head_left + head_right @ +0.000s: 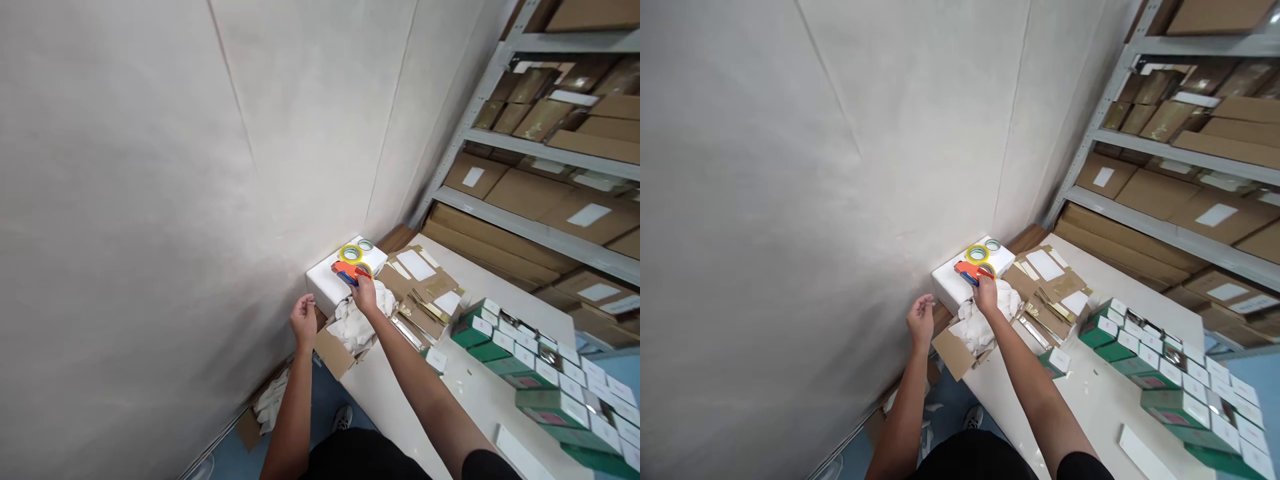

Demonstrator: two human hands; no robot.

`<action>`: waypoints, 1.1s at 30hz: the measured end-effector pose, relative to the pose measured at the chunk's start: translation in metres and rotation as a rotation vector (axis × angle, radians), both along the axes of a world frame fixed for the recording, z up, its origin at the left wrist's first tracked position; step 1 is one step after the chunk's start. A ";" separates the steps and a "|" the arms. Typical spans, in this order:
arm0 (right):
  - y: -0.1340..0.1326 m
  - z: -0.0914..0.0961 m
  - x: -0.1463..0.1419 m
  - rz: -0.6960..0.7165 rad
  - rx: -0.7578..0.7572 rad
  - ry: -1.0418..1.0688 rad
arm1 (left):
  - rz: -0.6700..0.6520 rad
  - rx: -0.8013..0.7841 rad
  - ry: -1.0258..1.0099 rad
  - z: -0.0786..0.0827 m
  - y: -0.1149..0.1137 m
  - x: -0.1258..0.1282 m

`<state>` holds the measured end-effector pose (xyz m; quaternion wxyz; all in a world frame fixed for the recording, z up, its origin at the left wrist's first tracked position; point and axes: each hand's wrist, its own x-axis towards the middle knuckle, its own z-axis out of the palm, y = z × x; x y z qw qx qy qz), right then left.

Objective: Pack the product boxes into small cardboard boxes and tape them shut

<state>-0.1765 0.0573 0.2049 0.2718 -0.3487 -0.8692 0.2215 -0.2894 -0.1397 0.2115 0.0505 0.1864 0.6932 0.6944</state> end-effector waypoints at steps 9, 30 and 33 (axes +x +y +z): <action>-0.013 0.004 0.170 -0.232 0.274 0.163 | -0.265 0.085 -0.087 0.014 0.085 0.079; -0.212 -0.193 0.579 -0.918 -0.528 -0.375 | -1.005 -0.216 -0.088 -0.048 0.095 0.396; -0.237 -0.208 0.605 -0.994 -0.736 -0.496 | -1.026 -0.269 -0.049 -0.052 0.082 0.413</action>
